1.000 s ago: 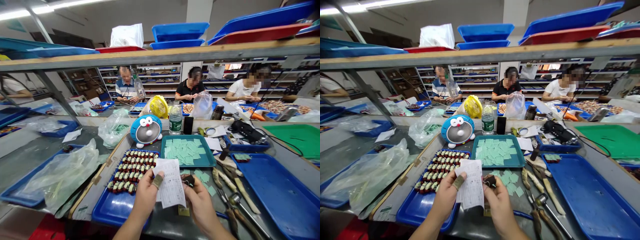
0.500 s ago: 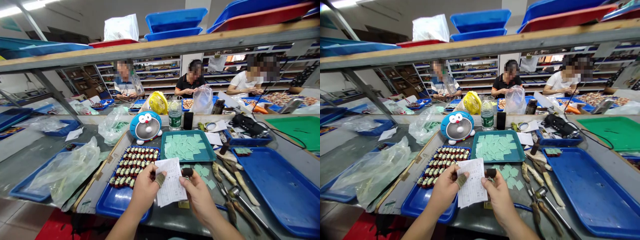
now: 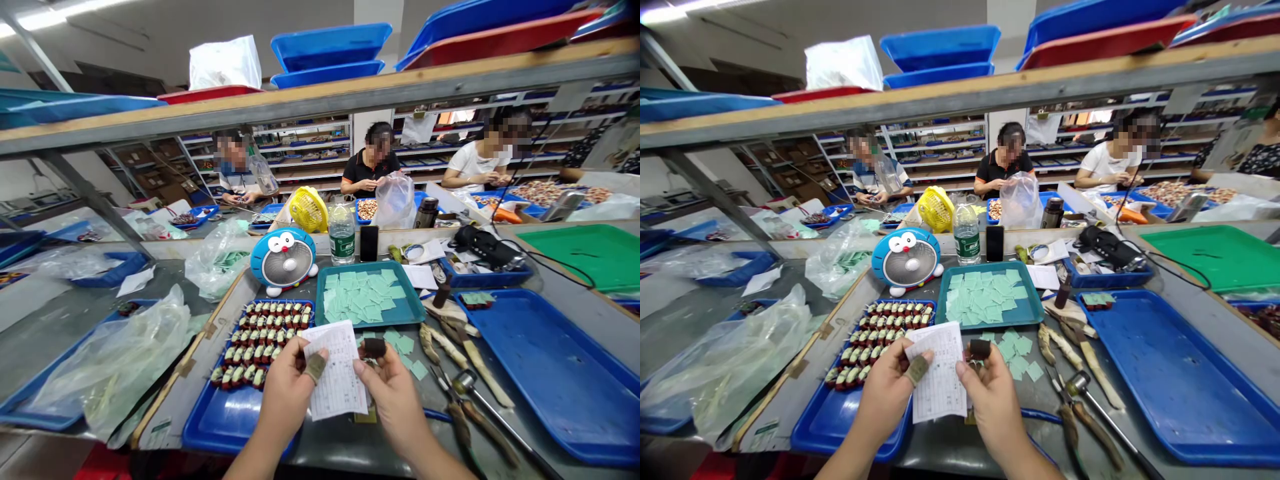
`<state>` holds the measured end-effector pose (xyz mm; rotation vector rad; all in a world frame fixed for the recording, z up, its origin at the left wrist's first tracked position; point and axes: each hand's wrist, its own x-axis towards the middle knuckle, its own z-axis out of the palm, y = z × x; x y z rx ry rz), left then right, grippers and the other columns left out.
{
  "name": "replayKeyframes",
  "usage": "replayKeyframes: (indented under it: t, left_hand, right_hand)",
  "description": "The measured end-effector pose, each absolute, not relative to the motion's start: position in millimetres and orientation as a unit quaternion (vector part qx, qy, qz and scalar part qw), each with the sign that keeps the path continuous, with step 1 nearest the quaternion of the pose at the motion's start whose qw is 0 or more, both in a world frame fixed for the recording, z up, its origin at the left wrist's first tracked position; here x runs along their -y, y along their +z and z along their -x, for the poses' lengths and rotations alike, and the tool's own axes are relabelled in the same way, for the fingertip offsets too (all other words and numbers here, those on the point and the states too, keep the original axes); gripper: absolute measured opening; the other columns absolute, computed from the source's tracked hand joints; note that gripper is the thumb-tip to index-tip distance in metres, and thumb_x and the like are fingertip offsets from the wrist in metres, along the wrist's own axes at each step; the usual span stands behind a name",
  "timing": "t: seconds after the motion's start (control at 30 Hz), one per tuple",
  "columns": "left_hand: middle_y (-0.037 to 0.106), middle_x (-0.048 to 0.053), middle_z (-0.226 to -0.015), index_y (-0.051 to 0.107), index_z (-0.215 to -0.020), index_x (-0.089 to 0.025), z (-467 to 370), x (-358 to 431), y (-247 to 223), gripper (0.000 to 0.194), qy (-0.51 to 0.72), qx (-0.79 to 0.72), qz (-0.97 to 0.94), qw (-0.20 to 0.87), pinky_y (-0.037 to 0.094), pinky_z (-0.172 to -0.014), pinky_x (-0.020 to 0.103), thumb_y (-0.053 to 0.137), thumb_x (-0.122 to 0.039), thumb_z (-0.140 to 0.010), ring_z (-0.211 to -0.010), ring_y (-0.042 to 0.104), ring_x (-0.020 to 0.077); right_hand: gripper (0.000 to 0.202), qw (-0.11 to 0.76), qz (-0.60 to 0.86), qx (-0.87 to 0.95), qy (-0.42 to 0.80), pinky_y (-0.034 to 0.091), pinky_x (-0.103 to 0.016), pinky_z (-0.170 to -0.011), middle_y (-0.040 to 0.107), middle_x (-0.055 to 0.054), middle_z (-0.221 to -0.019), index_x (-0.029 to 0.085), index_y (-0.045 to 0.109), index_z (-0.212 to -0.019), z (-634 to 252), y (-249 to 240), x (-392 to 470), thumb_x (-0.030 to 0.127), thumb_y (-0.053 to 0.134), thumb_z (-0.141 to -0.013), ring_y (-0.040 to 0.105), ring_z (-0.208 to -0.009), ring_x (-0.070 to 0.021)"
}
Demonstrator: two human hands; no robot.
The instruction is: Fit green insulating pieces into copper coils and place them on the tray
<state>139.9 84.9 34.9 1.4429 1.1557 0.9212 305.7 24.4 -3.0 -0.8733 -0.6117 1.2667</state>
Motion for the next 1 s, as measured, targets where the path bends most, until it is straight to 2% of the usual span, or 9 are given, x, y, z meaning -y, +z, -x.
replayKeyframes:
  t: [0.47,0.67,0.77,0.9,0.93,1.0]
  left_hand:
    - [0.063,0.000,-0.073,0.054,-0.082,-0.020,-137,-79,28,0.031,0.393,-0.496,-0.601,0.488,0.046,-0.057,0.022,0.070,-0.045,-0.087,-0.066,0.062,0.0165]
    - [0.064,0.000,-0.072,0.056,-0.081,-0.019,-138,-79,29,0.029,0.395,-0.493,-0.590,0.503,0.047,-0.056,0.022,0.074,-0.043,-0.084,-0.065,0.061,0.0162]
    - [0.071,0.002,-0.085,0.057,-0.096,-0.020,-144,-78,34,0.034,0.433,-0.469,-0.551,0.538,0.055,-0.068,0.027,0.078,-0.041,-0.081,-0.077,0.069,0.0199]
    - [0.073,0.010,-0.113,0.043,-0.138,-0.026,-152,-71,39,0.078,0.481,-0.437,-0.436,0.622,0.059,-0.081,0.039,0.085,-0.040,-0.074,-0.096,0.073,0.0277]
    - [0.073,0.012,-0.117,0.043,-0.141,-0.025,-153,-69,39,0.081,0.471,-0.430,-0.420,0.646,0.058,-0.083,0.041,0.086,-0.041,-0.073,-0.099,0.073,0.0297]
    - [0.073,0.016,-0.120,0.056,-0.135,-0.019,-153,-66,36,0.073,0.425,-0.411,-0.411,0.694,0.057,-0.088,0.043,0.086,-0.041,-0.072,-0.105,0.071,0.0335]
  right_hand:
    - [0.035,0.682,0.397,0.267,0.552,0.056,-0.025,-0.077,0.071,-0.003,-0.100,0.022,0.062,-0.108,-304,-8,-22,0.038,0.081,-0.083,0.068,-0.087,-0.0154]
    - [0.035,0.682,0.398,0.271,0.550,0.056,-0.025,-0.075,0.071,-0.003,-0.098,0.022,0.062,-0.107,-305,-11,-21,0.038,0.082,-0.083,0.068,-0.086,-0.0152]
    - [0.036,0.680,0.405,0.273,0.547,0.057,-0.028,-0.078,0.072,-0.004,-0.101,0.022,0.061,-0.109,-305,-12,-19,0.038,0.080,-0.084,0.069,-0.089,-0.0167]
    - [0.035,0.677,0.415,0.285,0.536,0.057,-0.030,-0.080,0.072,-0.005,-0.104,0.023,0.059,-0.110,-307,-13,-18,0.040,0.078,-0.086,0.069,-0.091,-0.0183]
    - [0.036,0.674,0.419,0.292,0.533,0.057,-0.031,-0.080,0.072,-0.006,-0.105,0.023,0.059,-0.111,-308,-12,-17,0.040,0.078,-0.086,0.069,-0.092,-0.0187]
    - [0.037,0.660,0.435,0.314,0.527,0.057,-0.031,-0.079,0.071,-0.007,-0.106,0.023,0.059,-0.113,-312,-10,-16,0.041,0.077,-0.086,0.069,-0.093,-0.0196]
